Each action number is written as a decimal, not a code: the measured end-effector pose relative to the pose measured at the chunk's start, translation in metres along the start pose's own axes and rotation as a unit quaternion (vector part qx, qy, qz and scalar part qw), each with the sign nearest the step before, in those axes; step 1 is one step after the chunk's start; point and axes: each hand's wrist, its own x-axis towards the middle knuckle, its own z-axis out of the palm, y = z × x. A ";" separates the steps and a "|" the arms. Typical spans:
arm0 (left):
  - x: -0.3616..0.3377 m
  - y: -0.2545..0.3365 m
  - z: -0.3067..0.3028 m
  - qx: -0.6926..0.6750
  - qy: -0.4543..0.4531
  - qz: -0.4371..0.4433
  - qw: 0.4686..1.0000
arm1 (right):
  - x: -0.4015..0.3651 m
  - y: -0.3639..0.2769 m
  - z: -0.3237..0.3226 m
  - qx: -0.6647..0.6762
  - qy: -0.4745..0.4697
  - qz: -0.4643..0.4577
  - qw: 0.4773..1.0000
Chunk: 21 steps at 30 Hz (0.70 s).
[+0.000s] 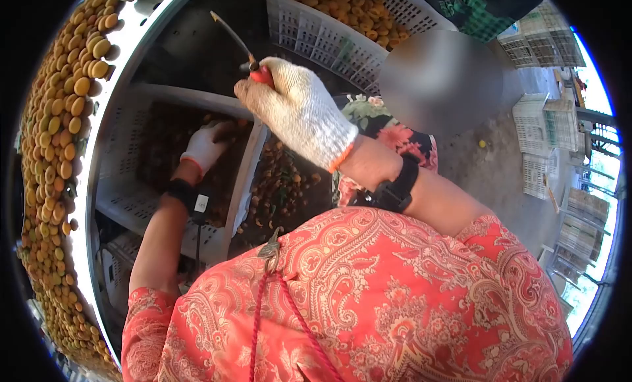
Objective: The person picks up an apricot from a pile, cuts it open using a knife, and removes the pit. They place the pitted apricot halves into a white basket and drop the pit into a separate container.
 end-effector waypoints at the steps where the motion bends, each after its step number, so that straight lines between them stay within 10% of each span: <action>1: 0.009 -0.008 0.010 -0.005 -0.001 0.001 1.000 | 0.002 0.001 0.000 -0.004 0.001 0.003 1.000; 10: 0.036 0.001 0.051 0.234 -0.094 -0.073 0.965 | 0.012 0.027 -0.012 -0.021 0.001 0.060 0.998; 17: 0.014 0.037 -0.018 -0.189 0.100 -0.155 0.964 | 0.009 0.028 -0.020 0.078 -0.023 0.048 0.996; 21: -0.023 0.125 -0.087 -0.457 0.157 -0.215 0.849 | 0.001 0.025 -0.011 0.139 -0.069 0.005 0.988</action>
